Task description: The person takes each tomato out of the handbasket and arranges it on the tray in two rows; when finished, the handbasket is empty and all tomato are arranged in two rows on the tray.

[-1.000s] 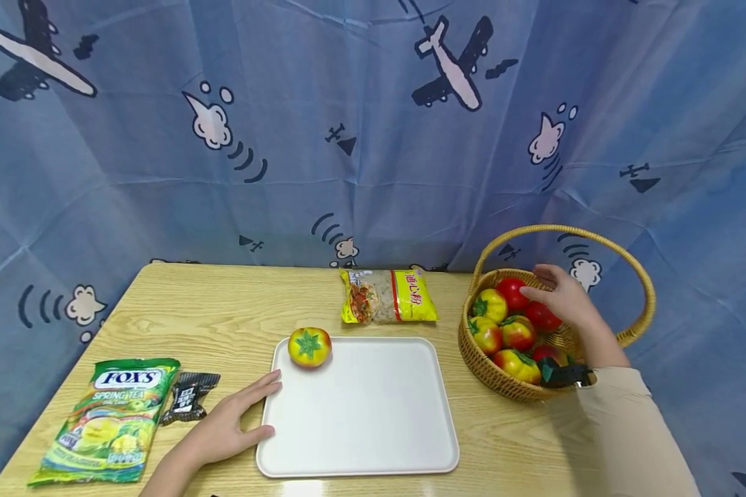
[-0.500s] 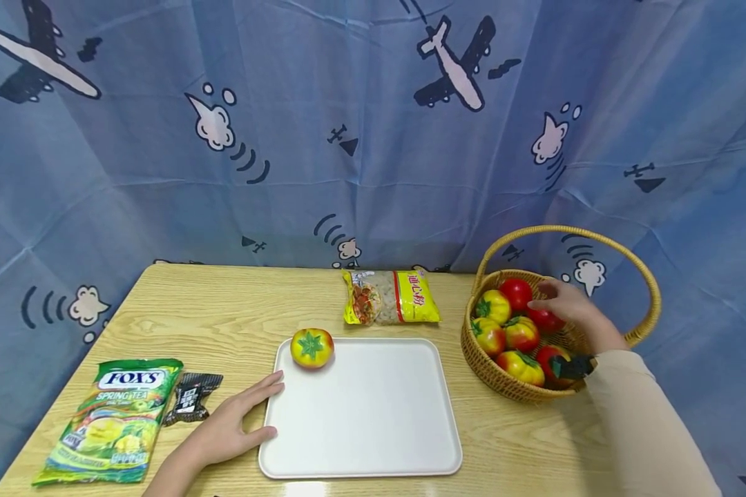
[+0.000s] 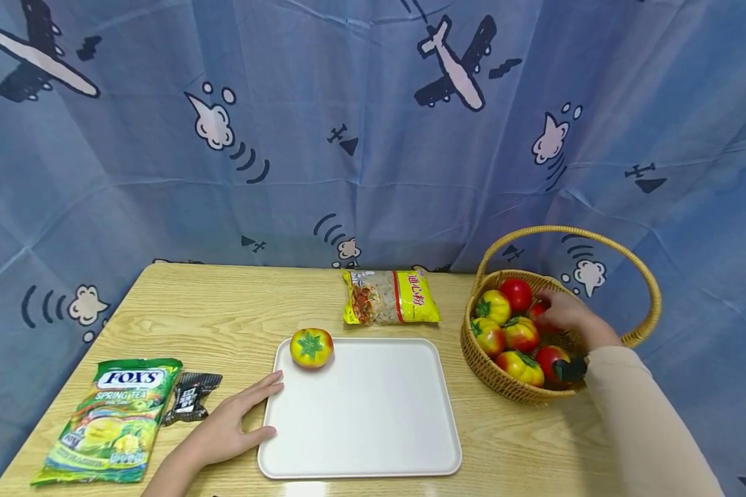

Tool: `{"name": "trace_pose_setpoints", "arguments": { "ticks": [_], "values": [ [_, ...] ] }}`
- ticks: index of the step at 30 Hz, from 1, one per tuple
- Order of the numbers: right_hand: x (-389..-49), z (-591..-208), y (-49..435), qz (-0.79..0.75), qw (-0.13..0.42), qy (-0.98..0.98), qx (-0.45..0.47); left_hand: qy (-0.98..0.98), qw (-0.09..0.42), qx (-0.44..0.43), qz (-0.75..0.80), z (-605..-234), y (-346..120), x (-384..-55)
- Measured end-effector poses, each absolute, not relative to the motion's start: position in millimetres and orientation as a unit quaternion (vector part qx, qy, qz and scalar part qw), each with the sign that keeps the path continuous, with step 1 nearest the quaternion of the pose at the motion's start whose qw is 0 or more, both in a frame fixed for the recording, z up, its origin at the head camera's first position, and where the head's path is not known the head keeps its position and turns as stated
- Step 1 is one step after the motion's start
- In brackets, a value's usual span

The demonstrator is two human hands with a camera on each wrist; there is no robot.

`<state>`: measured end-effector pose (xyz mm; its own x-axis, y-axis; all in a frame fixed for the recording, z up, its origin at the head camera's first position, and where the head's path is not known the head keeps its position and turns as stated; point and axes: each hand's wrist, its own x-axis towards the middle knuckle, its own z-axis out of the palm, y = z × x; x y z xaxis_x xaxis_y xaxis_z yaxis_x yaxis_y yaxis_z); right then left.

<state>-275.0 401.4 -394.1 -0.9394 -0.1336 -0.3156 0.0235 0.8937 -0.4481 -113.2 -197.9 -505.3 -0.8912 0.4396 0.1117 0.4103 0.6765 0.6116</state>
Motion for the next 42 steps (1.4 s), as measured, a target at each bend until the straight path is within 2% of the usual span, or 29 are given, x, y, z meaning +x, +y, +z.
{"name": "trace_pose_setpoints", "arguments": {
  "ticks": [4, 11, 28, 42],
  "values": [
    [-276.6, -395.8, 399.0, -0.2, 0.174, 0.964, -0.034, 0.915, 0.022, 0.232, 0.329, -504.9, -198.1, -113.1],
    [-277.0, -401.1, 401.7, -0.12, 0.139, 0.98, -0.071, 0.914, 0.028, 0.231, 0.333, -504.0, -198.5, -112.8],
    [-269.7, -403.6, 403.7, -0.09, 0.179, 0.979, -0.041, 0.914, 0.019, 0.234, 0.331, -505.7, -198.9, -113.4],
    [-273.3, -395.8, 409.5, -0.109, 0.123, 0.983, -0.082, 0.913, 0.026, 0.237, 0.331, -503.7, -198.9, -113.9]
  ]
}}
